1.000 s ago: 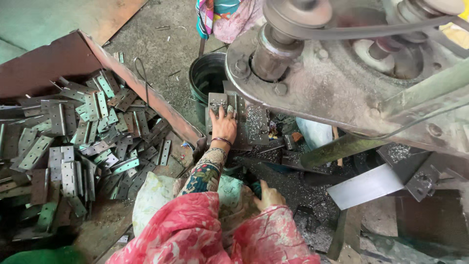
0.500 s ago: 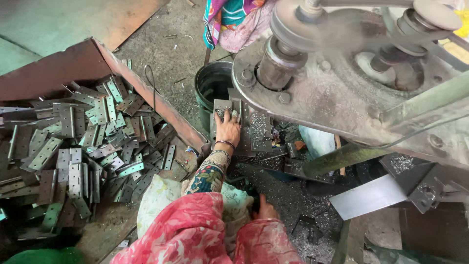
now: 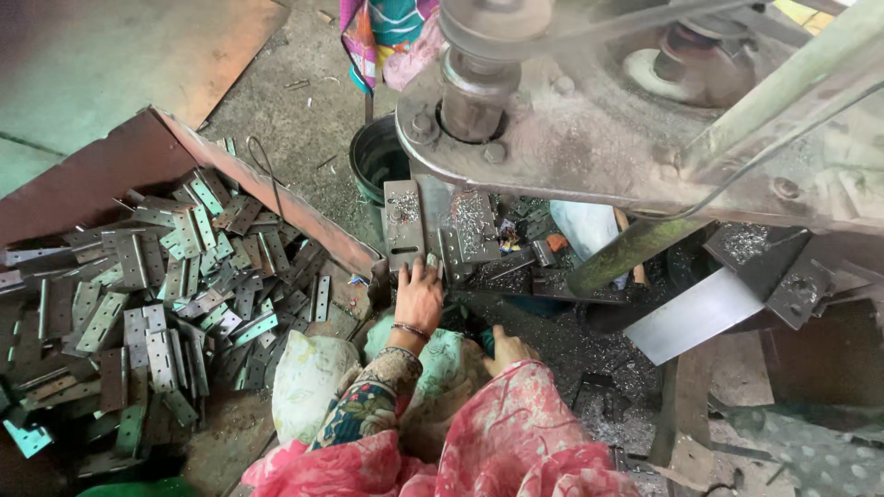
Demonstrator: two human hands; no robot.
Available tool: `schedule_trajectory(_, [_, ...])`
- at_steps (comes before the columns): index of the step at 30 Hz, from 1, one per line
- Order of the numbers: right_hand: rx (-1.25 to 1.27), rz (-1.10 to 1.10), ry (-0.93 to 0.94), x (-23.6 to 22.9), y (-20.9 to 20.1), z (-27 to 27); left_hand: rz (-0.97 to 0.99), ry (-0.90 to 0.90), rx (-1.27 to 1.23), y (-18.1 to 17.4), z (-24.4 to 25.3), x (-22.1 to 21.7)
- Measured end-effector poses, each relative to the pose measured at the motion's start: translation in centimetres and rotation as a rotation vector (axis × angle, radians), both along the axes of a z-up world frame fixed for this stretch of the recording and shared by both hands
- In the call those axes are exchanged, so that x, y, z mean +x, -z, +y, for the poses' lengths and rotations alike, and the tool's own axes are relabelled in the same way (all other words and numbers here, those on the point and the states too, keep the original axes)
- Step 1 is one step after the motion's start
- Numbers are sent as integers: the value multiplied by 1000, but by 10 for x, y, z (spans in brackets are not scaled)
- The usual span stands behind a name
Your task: The person sits on the floor and repeatedly places small metal plates into a manual punching machine. They press a lever to punch holes in each plate, then remove the finished piece and drop it into a nearby bin. The process is repeated continuously throughout the clip.
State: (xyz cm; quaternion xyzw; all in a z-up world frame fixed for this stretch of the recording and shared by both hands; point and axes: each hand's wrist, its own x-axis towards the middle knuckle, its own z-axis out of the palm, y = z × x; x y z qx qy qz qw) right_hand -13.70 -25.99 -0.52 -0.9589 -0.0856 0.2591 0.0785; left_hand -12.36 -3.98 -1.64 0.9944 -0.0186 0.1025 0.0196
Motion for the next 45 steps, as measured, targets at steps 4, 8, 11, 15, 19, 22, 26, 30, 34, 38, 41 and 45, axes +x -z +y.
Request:
schedule_trajectory(4, [8,-33,-20,-3,-1,-4,-259,86,21,-6,-1,-18])
schedule_trajectory(8, [70,-20,-6,6,14,-14,-319,132,49,-31,-4,-25])
schedule_trajectory(11, [285,-228,-64,24,32,-21,-393,115,-102,-58,-8,-27])
schedule_trajectory(15, [722,-520,-64,58,53,-23,-486,-16,-485,-73,-17,-28])
schedule_trajectory(19, [1078,-212,228,94,53,-6,-430,-103,-896,-58,-17,-12])
schedule_trajectory(22, [1375,-44,414,104,34,5,-304,-112,-1248,-45,-10,10])
schedule_trajectory(26, [1155,-530,233,93,-1,26,-257,-242,-875,-47,16,26])
schedule_trajectory(30, [550,-673,-203,81,-22,57,-350,-287,-338,-52,25,15])
schedule_trajectory(34, [519,-618,-304,74,-25,68,-225,-170,-331,-37,11,-1])
schedule_trajectory(38, [541,-562,-409,65,-27,67,-297,-88,-239,-13,-10,-7])
schedule_trajectory(41, [570,-597,-471,59,-39,67,-279,-103,-153,-5,-15,3])
schedule_trajectory(45, [541,-506,-373,34,-49,45,-101,-122,-132,-4,-8,16])
